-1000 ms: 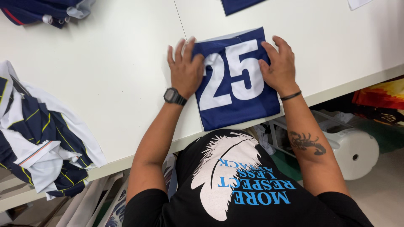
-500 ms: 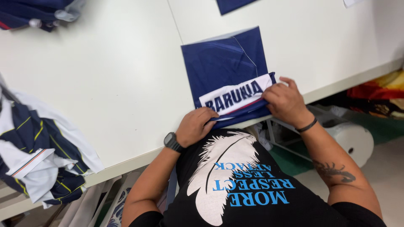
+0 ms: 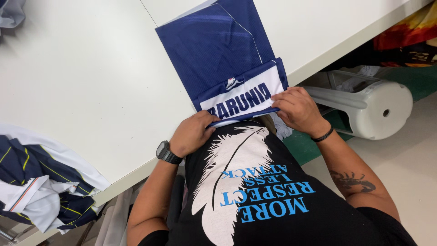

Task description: The person folds several blue sports jerseys on a white table. They smooth each jersey, fold the sleeves and body, and stack the finished items. A second person is visible across the table also folding jerseys.

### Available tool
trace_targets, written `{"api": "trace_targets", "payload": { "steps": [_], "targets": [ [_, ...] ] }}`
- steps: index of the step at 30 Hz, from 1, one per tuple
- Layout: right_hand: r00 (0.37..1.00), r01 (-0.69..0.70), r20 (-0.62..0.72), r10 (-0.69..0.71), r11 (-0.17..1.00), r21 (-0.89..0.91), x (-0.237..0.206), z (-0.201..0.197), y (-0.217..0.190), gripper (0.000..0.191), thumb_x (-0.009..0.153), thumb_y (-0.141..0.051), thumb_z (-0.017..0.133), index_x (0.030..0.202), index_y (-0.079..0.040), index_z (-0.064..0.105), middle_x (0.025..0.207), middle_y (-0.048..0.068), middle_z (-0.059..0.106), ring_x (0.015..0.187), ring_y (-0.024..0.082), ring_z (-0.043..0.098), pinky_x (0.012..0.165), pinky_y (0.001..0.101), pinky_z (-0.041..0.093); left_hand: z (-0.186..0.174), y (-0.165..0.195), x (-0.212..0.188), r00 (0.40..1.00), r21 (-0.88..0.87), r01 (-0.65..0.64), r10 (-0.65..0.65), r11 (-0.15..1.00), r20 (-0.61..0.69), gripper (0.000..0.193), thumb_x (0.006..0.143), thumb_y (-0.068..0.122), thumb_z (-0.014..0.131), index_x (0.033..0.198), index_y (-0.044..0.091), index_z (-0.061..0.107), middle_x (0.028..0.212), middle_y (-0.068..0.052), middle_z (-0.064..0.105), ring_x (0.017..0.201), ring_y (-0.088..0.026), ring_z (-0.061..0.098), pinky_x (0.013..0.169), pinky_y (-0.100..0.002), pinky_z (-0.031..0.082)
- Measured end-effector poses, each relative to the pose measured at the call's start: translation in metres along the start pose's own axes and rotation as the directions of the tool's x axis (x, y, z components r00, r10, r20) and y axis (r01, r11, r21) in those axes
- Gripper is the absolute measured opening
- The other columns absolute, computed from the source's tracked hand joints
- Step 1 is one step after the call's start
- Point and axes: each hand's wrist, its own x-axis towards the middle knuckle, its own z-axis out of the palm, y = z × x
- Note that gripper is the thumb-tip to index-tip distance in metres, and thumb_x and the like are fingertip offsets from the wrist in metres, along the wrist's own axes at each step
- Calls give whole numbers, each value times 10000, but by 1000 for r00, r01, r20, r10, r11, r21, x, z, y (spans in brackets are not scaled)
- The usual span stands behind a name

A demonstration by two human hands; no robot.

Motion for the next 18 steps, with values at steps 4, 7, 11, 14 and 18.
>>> {"api": "trace_targets", "payload": {
  "steps": [4,7,11,14,18],
  "targets": [
    [999,20,26,-19,999,-30,-7,1,2,324,680,-11,805,975,-96,702,1153,44,725,1058,259,661,1012,440,478,7,1,-7,993,100,-36,47,994,-110,226,826,68,710,1048,97,735,1062,-66,678,995,-273,631,860,-385,519],
    [999,36,-24,-37,997,-63,-14,4,5,329,707,-16,815,1013,-85,717,1169,77,714,1048,269,664,1010,441,481,11,-1,-14,960,212,-114,163,971,-227,227,810,56,720,1029,109,742,1091,-41,675,1020,-255,612,859,-383,502],
    [992,59,-105,-71,993,-107,-19,22,7,327,727,-16,837,1031,-84,739,1136,86,707,1015,275,668,922,426,469,13,-11,-20,947,265,-120,190,957,-258,225,800,76,733,1022,112,742,1096,-27,666,1020,-239,613,844,-388,486],
    [994,41,-101,-50,995,-89,-20,35,8,361,697,-14,841,1040,-75,745,1146,96,696,1038,282,663,927,438,476,15,-16,-25,939,289,-102,188,952,-287,122,876,125,759,994,111,730,1136,-44,663,1023,-247,604,843,-394,473],
    [987,49,-151,-62,995,-90,-16,40,11,368,799,-168,816,1151,-108,725,1304,161,622,1188,318,587,1009,474,432,13,-21,-28,918,405,-80,226,911,-327,278,826,162,758,1101,150,715,1330,-85,639,1206,-290,580,1024,-449,437]
  ]
}}
